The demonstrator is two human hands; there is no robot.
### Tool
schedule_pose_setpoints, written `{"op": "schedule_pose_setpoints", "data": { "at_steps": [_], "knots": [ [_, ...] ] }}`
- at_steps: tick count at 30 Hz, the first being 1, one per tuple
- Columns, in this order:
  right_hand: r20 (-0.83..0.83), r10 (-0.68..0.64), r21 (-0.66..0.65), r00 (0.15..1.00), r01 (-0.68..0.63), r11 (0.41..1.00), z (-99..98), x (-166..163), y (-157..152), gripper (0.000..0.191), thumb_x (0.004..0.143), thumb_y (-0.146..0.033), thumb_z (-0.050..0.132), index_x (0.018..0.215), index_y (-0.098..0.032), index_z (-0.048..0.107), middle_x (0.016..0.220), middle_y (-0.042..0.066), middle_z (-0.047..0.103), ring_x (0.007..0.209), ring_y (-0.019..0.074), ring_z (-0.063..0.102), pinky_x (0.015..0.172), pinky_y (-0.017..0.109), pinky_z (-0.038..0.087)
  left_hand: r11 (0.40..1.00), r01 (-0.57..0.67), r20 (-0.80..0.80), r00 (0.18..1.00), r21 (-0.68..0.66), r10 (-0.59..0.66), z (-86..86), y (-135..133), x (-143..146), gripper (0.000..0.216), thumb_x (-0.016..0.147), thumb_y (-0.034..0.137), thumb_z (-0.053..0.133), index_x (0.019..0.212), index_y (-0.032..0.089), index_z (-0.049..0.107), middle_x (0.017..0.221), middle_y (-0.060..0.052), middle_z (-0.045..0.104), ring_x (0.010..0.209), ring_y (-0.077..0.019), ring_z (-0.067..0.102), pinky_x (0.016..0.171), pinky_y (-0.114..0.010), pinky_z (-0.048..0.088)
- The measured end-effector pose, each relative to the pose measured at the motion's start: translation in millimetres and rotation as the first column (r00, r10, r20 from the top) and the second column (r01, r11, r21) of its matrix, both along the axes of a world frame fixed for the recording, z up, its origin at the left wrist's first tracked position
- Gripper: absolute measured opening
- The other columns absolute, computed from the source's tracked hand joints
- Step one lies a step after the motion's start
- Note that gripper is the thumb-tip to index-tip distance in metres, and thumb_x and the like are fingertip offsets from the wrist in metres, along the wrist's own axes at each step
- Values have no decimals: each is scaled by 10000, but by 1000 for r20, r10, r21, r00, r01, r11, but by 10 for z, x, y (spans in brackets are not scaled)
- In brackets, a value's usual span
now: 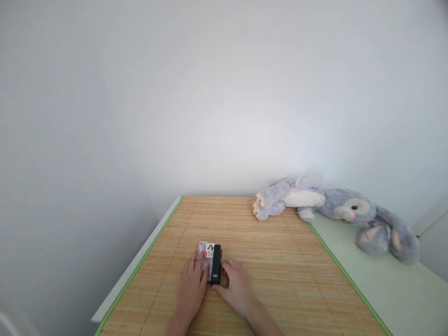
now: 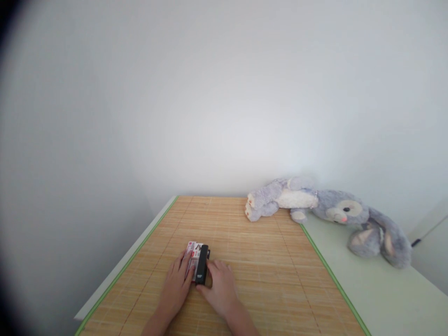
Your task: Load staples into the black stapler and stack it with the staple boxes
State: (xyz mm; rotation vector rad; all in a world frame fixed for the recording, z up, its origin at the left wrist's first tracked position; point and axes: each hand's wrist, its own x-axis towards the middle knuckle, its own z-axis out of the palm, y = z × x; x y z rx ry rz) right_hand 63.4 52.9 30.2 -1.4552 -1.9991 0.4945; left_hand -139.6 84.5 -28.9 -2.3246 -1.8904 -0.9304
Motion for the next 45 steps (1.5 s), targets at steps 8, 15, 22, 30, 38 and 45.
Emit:
{"op": "schedule_pose_setpoints", "data": {
  "at_steps": [8, 15, 22, 30, 38, 45],
  "knots": [
    [26, 73, 41, 997, -74, 996, -38, -420, 206, 595, 752, -425, 793, 1310, -316, 618, 1133, 47, 657, 1085, 286, 578, 925, 375, 430, 999, -30, -113, 993, 11, 32, -48, 216, -556, 473, 1038, 370, 361, 1489, 288, 477, 1560, -51, 484, 1414, -253, 449, 1171, -472, 371],
    [33, 82, 32, 996, -83, 996, -46, -528, 320, 603, 772, -475, 780, 1333, -324, 615, 1131, 43, 657, 1090, 281, 573, 930, 381, 428, 995, -98, -86, 992, 2, 98, -2, 230, -634, 493, 1043, 395, 355, 1523, 308, 428, 1588, -52, 442, 1413, -260, 443, 1164, -489, 367],
    [40, 59, 26, 998, -60, 998, -68, -544, 322, 612, 778, -490, 782, 1343, -316, 622, 1107, 51, 659, 1066, 285, 578, 919, 384, 436, 995, -97, -48, 994, -36, 96, 37, 223, -620, 476, 1053, 400, 344, 1509, 312, 447, 1579, -36, 456, 1401, -251, 446, 1164, -479, 363],
    [38, 57, 38, 998, -59, 998, -75, -549, 315, 628, 808, -504, 761, 1383, -315, 596, 1124, 56, 656, 1093, 286, 579, 948, 387, 436, 998, -59, -49, 997, -35, 57, 90, 205, -627, 452, 1043, 357, 354, 1457, 302, 527, 1568, -35, 483, 1443, -246, 413, 1172, -476, 346],
    [51, 71, 35, 996, -73, 997, -68, -550, 344, 715, 788, -471, 793, 1436, -296, 548, 1115, 57, 666, 1048, 276, 596, 901, 366, 457, 998, -70, -4, 998, -3, 70, 204, 153, -570, 457, 1040, 402, 356, 1440, 306, 554, 1511, -36, 551, 1410, -246, 461, 1157, -459, 374],
    [85, 1, 18, 996, -3, 1000, -100, -234, 99, 836, 877, -388, 685, 1601, -257, 289, 1281, 77, 639, 1182, 257, 555, 1049, 379, 415, 982, -187, 123, 976, 30, 182, 332, 2, -492, 508, 1063, 388, 290, 1517, 220, 444, 1562, -116, 467, 1438, -279, 397, 1195, -541, 302]
  ]
}}
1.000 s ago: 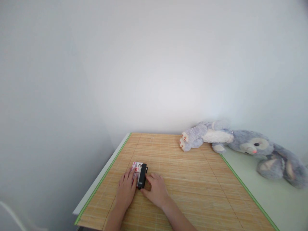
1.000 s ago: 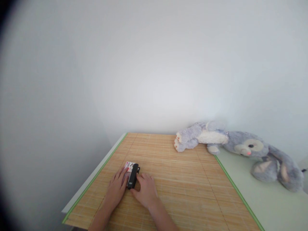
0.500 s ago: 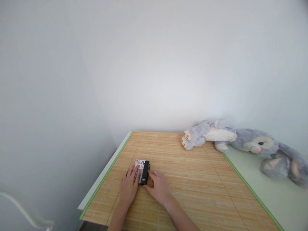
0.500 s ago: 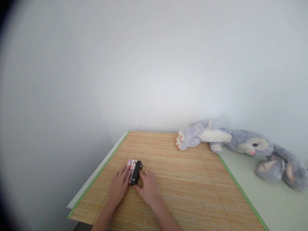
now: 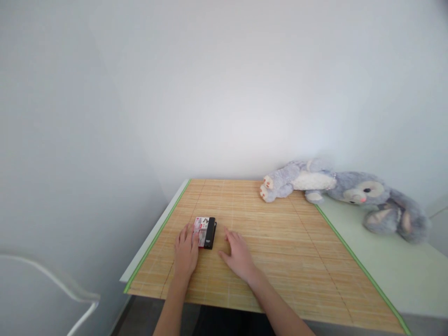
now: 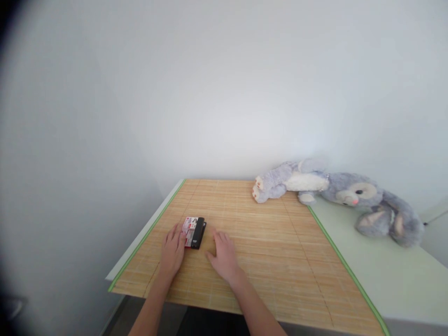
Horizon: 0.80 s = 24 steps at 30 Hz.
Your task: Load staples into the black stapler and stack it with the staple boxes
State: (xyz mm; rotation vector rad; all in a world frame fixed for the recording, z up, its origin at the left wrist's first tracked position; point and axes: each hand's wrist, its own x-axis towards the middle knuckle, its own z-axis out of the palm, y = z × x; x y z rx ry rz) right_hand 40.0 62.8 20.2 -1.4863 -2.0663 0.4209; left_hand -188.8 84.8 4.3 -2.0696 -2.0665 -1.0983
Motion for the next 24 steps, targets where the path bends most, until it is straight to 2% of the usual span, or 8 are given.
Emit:
{"op": "schedule_pose_setpoints", "data": {
  "at_steps": [4, 5, 6, 8, 10, 12, 17, 24],
  "knots": [
    [81, -44, -14, 996, 45, 999, -41, 398, -201, 711, 941, -423, 575, 1594, -303, 320, 1522, 58, 504, 1399, 264, 419, 1183, 400, 287, 994, -91, 87, 993, 60, 86, 139, -401, 428, 519, 1071, 339, 244, 1568, 214, 323, 1611, -124, 372, 1485, -288, 317, 1223, -565, 249],
    [104, -61, -17, 993, 63, 998, -59, 489, -228, 695, 953, -446, 547, 1595, -303, 321, 1559, 51, 470, 1436, 267, 382, 1207, 410, 248, 993, -51, 138, 990, 103, 36, 180, -512, 596, 500, 1066, 317, 266, 1551, 224, 352, 1593, -113, 397, 1480, -279, 332, 1227, -545, 259],
    [129, -82, -20, 988, 86, 996, -81, 571, -245, 687, 965, -471, 517, 1598, -298, 316, 1592, 46, 434, 1471, 270, 338, 1228, 425, 202, 992, 53, 150, 986, 118, -71, 219, -607, 776, 478, 1061, 306, 292, 1523, 239, 393, 1572, -103, 425, 1465, -270, 358, 1224, -521, 283],
    [190, -135, -23, 972, 142, 990, -131, 705, -255, 681, 982, -514, 457, 1606, -293, 298, 1648, 32, 348, 1527, 272, 245, 1252, 453, 118, 951, 305, 92, 947, 56, -309, 281, -714, 1130, 447, 1046, 300, 355, 1479, 259, 456, 1530, -91, 472, 1431, -260, 403, 1203, -479, 334],
    [255, -186, -25, 949, 199, 980, -180, 809, -247, 673, 991, -530, 411, 1612, -305, 280, 1682, 8, 266, 1558, 267, 170, 1256, 471, 64, 917, 398, 28, 917, -37, -397, 304, -694, 1411, 463, 1034, 275, 367, 1490, 269, 446, 1534, -84, 472, 1432, -256, 400, 1203, -479, 331],
    [306, -228, -25, 924, 247, 969, -218, 898, -239, 667, 997, -542, 374, 1616, -322, 259, 1695, -11, 221, 1570, 264, 132, 1255, 480, 38, 906, 416, -1, 909, -79, -417, 277, -587, 1579, 499, 1021, 261, 381, 1519, 265, 413, 1558, -85, 450, 1446, -257, 379, 1210, -485, 315],
    [364, -308, -5, 879, 333, 943, -249, 1091, -253, 696, 1000, -609, 303, 1629, -330, 196, 1707, -20, 167, 1579, 272, 67, 1251, 507, 4, 912, 389, -52, 916, -131, -398, 70, -354, 1637, 544, 1012, 332, 410, 1546, 229, 386, 1634, -101, 354, 1507, -301, 282, 1243, -538, 217],
    [397, -362, 11, 844, 389, 921, -222, 1239, -267, 684, 997, -605, 303, 1624, -346, 209, 1704, -25, 182, 1579, 298, 42, 1241, 556, -7, 921, 356, -118, 919, -160, -376, -104, -297, 1621, 597, 1003, 463, 417, 1566, 270, 369, 1671, -73, 293, 1557, -357, 157, 1248, -631, 81]
  ]
}}
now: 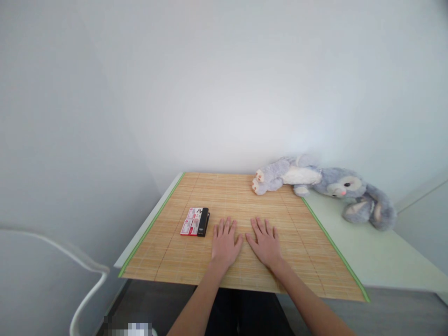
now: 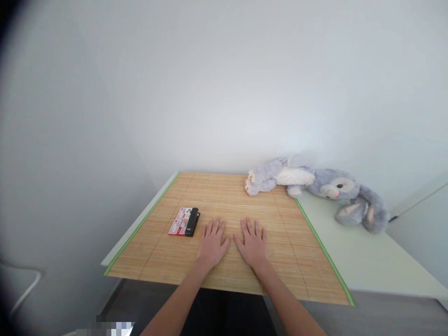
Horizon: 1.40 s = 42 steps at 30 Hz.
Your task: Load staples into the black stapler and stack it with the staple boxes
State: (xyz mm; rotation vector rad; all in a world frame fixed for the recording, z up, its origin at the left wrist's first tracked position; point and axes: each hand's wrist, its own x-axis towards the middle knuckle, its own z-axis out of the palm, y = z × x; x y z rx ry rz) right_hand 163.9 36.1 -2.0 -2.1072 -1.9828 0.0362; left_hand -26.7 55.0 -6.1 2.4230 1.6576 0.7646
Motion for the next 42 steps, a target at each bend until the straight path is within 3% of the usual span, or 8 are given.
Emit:
{"op": "schedule_pose_setpoints", "data": {
  "at_steps": [9, 21, 33, 42],
  "knots": [
    [11, -28, 52, 1000, 27, 998, -19, 48, 25, 653, 999, -571, 320, 1613, -363, 246, 1693, -18, 219, 1574, 329, 85, 1224, 623, -8, 999, 9, -33, 999, 41, -8, -64, 13, 36, 664, 988, 497, 426, 1608, 327, 260, 1680, -35, 270, 1571, -357, 111, 1243, -655, 54],
    [11, 45, 101, 999, -46, 994, -17, 9, -22, 661, 989, -573, 370, 1603, -339, 299, 1687, 11, 239, 1562, 372, 130, 1220, 621, 59, 997, -55, -23, 998, 60, 57, -152, 60, 100, 651, 984, 586, 387, 1591, 369, 294, 1670, -39, 296, 1564, -382, 117, 1205, -720, 12],
    [42, 10, 30, 999, -12, 999, 40, -2, -33, 718, 985, -668, 292, 1616, -327, 255, 1701, 5, 192, 1571, 346, 86, 1234, 576, 22, 992, -122, -156, 980, 11, 123, -18, -6, 124, 698, 978, 688, 287, 1601, 375, 255, 1694, 25, 226, 1577, -326, 90, 1251, -634, 32],
    [32, 5, 16, 999, -5, 1000, 58, 2, -35, 719, 983, -662, 304, 1619, -332, 239, 1706, 4, 171, 1574, 347, 70, 1232, 575, 8, 992, -123, -148, 981, 15, 124, -23, -8, 130, 707, 977, 705, 276, 1597, 365, 276, 1691, 18, 239, 1575, -316, 105, 1255, -612, 24]
  ]
}}
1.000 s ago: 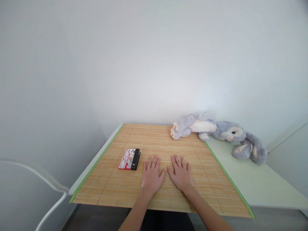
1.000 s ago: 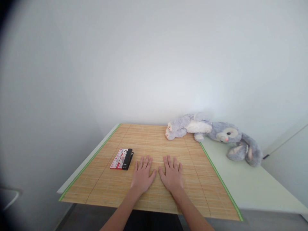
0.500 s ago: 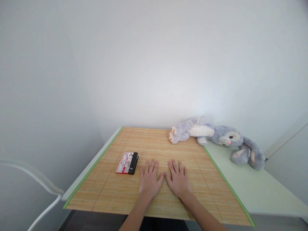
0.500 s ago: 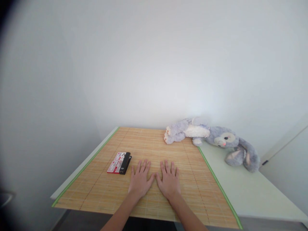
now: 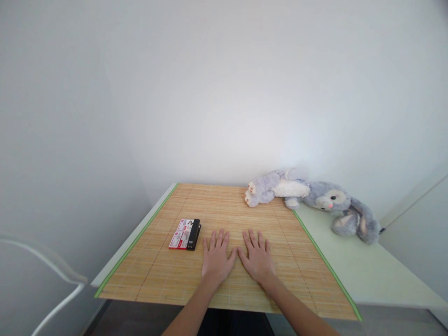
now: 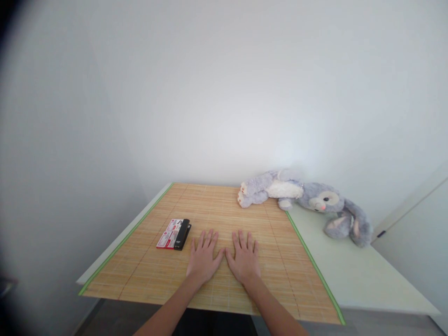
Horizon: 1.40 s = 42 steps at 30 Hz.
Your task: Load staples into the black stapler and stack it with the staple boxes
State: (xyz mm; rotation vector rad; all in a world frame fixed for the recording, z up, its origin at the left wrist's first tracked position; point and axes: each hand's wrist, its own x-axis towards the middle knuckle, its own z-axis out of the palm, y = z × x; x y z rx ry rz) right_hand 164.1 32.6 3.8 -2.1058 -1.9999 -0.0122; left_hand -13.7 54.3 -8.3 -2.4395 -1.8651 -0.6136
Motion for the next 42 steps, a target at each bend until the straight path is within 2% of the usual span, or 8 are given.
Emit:
{"op": "schedule_pose_setpoints", "data": {
  "at_steps": [14, 31, 36, 42],
  "knots": [
    [-22, 23, 51, 999, -21, 998, -58, 12, 25, 705, 983, -636, 339, 1614, -334, 257, 1702, 10, 191, 1573, 347, 70, 1228, 589, 6, 1000, -6, -9, 1000, 15, 6, 3, -4, -3, 708, 980, 698, 269, 1597, 352, 282, 1693, 5, 235, 1574, -314, 113, 1256, -608, 36],
    [40, 7, -2, 999, -7, 1000, -5, -10, 5, 721, 993, -649, 281, 1627, -315, 211, 1714, 20, 137, 1573, 345, 50, 1228, 582, 0, 999, -8, -30, 1000, -38, 7, 89, -33, 9, 711, 982, 683, 283, 1613, 360, 219, 1698, 15, 216, 1578, -318, 75, 1260, -605, 22],
    [8, 24, 25, 1000, -25, 999, 0, -5, 0, 710, 994, -642, 307, 1622, -319, 233, 1712, 27, 150, 1573, 346, 49, 1224, 591, -5, 998, 0, -10, 1000, -59, 0, 109, -37, 0, 716, 984, 678, 290, 1614, 344, 225, 1700, 2, 209, 1578, -324, 71, 1256, -608, 14],
    [-25, -1, -9, 1000, 1, 1000, 42, -25, -9, 712, 986, -638, 340, 1619, -324, 246, 1714, 14, 134, 1577, 335, 21, 1228, 574, -33, 997, 0, -5, 1000, -72, -1, 137, -48, 9, 724, 982, 677, 305, 1616, 337, 223, 1699, -9, 213, 1577, -336, 66, 1252, -615, 7]
  ]
}}
